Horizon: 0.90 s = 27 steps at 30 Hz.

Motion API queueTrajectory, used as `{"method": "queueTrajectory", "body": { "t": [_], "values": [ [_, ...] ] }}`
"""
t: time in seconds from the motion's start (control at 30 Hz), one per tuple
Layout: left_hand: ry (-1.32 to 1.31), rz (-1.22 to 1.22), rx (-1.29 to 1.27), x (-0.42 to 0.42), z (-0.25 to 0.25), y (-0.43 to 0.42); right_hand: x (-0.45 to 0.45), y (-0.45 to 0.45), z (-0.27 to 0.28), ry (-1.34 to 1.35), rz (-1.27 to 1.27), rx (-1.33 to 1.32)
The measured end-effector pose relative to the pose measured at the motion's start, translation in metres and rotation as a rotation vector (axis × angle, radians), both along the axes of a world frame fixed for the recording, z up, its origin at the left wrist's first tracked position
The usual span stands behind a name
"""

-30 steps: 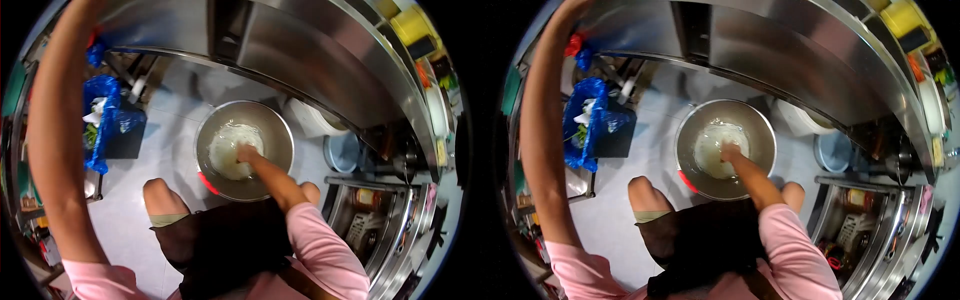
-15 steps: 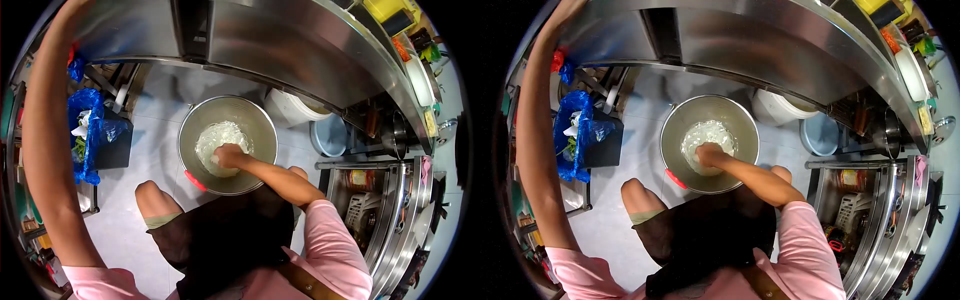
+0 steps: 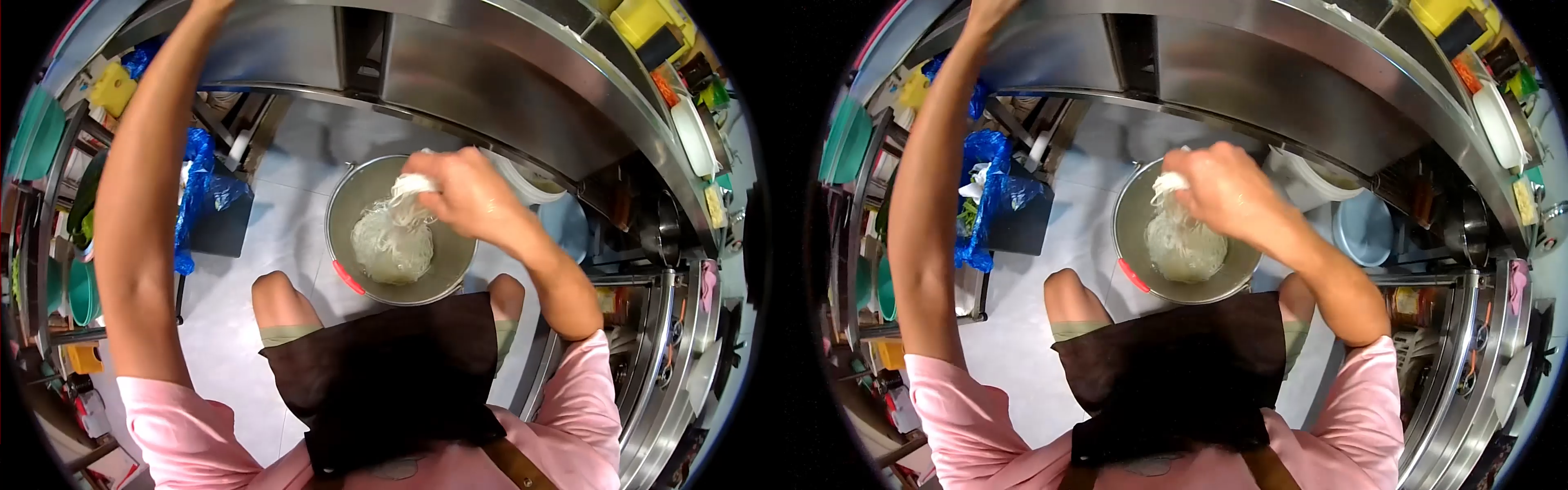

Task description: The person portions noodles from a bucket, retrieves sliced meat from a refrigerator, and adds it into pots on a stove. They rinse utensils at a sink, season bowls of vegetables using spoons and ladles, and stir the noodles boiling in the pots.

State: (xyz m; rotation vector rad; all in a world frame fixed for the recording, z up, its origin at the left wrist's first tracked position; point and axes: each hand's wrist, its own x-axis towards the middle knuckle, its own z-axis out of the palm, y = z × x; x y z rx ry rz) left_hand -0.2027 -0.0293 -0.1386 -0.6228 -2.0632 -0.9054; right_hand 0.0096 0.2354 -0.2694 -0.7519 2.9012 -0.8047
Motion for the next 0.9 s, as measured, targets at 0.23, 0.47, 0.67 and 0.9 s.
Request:
{"method": "queueTrajectory", "body": {
  "t": [0.23, 0.47, 0.67, 0.9],
  "values": [
    [-0.039, -0.378, 0.352, 0.133, -0.153, 0.033, -0.011, 0.007, 0.002, 0.008, -0.02, -0.069],
    [-0.895, -0.572, 0.46, 0.182, -0.277, 0.06, -0.019, 0.006, -0.052, -0.066, -0.042, 0.008],
    [-0.904, -0.884, 0.421, 0.178, -0.236, 0.08, -0.019, 0.006, 0.006, -0.099, -0.055, -0.134],
    [-0.887, -0.942, 0.679, 0.175, -0.17, 0.131, -0.013, 0.005, 0.075, 0.129, 0.043, -0.204]
  ]
}}
